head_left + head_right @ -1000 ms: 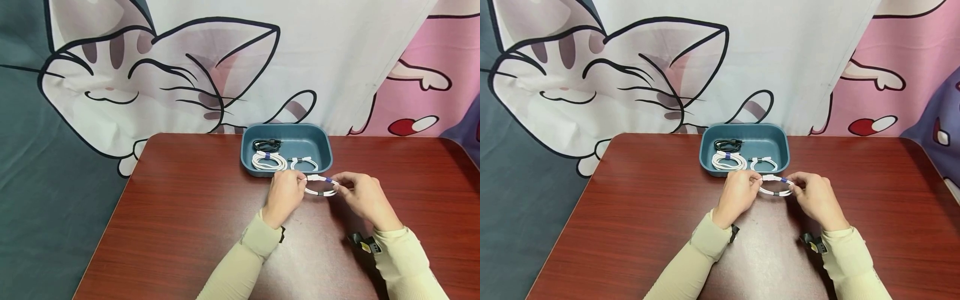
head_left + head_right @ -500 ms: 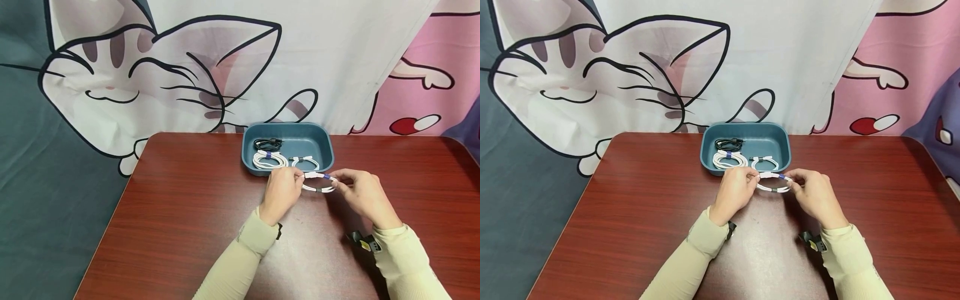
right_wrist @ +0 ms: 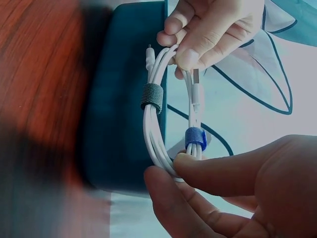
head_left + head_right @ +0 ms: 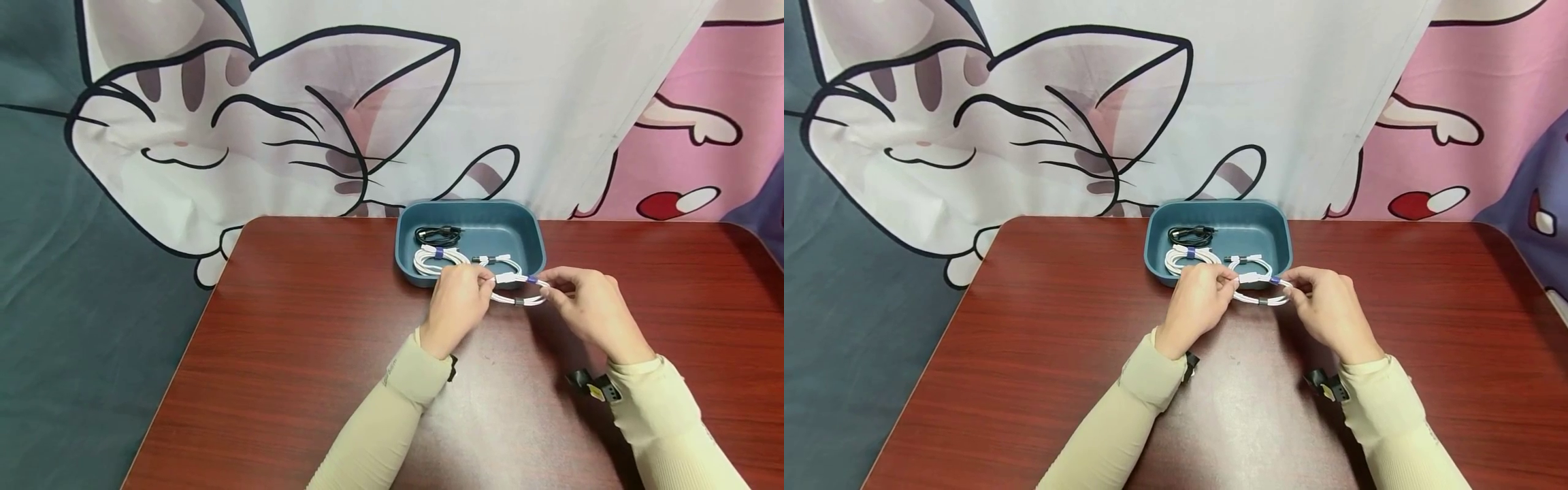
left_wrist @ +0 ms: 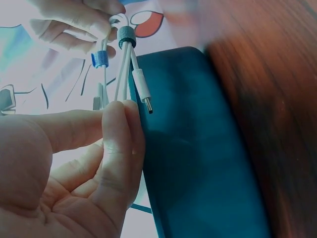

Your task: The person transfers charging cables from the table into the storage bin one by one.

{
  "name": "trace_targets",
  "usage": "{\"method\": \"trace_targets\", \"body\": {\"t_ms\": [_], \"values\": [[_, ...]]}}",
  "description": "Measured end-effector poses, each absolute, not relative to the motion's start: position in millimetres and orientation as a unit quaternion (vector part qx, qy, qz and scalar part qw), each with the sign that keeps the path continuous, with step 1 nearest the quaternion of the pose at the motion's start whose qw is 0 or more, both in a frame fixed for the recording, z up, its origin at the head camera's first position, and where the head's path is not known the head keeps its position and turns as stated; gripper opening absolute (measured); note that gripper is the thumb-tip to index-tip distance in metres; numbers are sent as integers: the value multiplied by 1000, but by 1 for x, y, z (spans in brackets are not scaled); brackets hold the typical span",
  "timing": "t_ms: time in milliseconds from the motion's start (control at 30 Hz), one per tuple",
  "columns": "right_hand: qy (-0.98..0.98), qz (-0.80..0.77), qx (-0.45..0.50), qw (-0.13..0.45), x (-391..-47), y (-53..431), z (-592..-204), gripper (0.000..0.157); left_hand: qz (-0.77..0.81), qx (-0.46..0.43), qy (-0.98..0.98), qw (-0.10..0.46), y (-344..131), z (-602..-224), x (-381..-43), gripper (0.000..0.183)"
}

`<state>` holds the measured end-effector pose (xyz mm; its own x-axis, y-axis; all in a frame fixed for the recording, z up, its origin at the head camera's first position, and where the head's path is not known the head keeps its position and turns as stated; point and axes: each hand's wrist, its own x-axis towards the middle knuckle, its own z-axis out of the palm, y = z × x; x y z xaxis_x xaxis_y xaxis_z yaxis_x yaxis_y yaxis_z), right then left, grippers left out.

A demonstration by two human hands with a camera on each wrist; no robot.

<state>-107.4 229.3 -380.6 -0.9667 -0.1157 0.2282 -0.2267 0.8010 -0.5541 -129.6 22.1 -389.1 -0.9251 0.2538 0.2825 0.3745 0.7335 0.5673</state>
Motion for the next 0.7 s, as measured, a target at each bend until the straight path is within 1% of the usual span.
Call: {"method": "trace_targets", "body": {"t_ms": [433, 700], "values": [[-941, 311, 90, 96, -114, 227, -374, 13, -319, -169, -928, 91, 19, -383, -138, 8], [-942, 314, 85, 85, -119, 226, -372, 13, -325, -177, -924, 99, 18, -381, -143, 13]]}}
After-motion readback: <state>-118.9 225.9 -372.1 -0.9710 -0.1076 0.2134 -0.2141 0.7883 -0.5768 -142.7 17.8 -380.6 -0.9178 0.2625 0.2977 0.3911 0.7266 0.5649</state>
